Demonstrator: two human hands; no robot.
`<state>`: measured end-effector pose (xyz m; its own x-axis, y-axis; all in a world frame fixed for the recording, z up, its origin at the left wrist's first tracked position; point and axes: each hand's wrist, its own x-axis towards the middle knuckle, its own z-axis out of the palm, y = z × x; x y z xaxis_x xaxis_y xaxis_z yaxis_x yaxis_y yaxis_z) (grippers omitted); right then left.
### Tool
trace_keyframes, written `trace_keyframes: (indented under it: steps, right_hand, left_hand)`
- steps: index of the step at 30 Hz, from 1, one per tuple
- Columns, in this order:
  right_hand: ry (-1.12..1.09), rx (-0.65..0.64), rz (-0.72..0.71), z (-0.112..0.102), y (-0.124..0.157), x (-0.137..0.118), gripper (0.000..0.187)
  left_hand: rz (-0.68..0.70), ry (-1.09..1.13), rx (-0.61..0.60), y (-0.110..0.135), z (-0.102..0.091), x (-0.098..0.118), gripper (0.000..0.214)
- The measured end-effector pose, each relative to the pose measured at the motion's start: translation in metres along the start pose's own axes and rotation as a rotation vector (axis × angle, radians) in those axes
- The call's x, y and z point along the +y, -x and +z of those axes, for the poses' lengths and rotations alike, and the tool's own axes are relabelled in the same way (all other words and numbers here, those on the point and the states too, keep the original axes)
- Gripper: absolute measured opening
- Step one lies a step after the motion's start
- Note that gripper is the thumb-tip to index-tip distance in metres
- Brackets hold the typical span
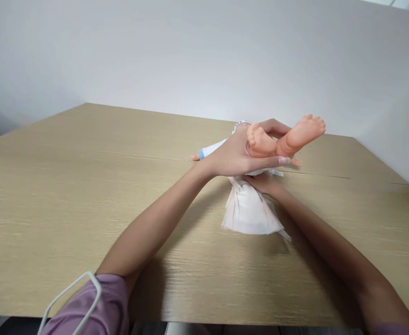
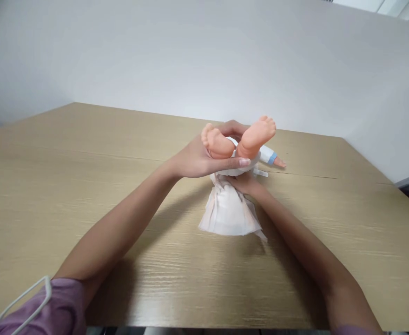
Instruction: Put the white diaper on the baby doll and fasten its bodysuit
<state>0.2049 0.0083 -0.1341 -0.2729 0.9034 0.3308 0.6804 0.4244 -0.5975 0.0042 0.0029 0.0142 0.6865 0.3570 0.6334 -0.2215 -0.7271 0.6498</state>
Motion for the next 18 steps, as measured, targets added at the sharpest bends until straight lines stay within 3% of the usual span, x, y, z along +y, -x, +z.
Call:
trace_keyframes:
  steps: [6, 8, 10, 12, 15, 18]
  right_hand:
    - [0.127, 0.023, 0.002, -0.017, 0.057, -0.011, 0.04]
    - [0.115, 0.166, 0.044, -0.026, 0.076, -0.02, 0.04]
    - [0.085, 0.351, 0.054, -0.033, 0.09, -0.031, 0.056]
    - [0.059, 0.433, 0.003, -0.038, 0.097, -0.042, 0.073]
    - [0.07, 0.327, -0.093, -0.045, 0.101, -0.052, 0.069]
    - [0.122, 0.197, -0.139, -0.054, 0.106, -0.051, 0.056]
  left_hand:
    - [-0.049, -0.065, -0.011, 0.009, 0.005, 0.001, 0.038]
    - [-0.084, -0.071, -0.029, 0.015, 0.012, -0.001, 0.041]
    - [-0.1, -0.081, -0.049, 0.021, 0.021, -0.003, 0.042]
    - [-0.084, -0.112, -0.084, 0.028, 0.031, -0.003, 0.04]
    - [-0.032, -0.169, -0.141, 0.037, 0.039, -0.001, 0.035]
    - [0.014, -0.211, -0.172, 0.055, 0.031, 0.001, 0.042]
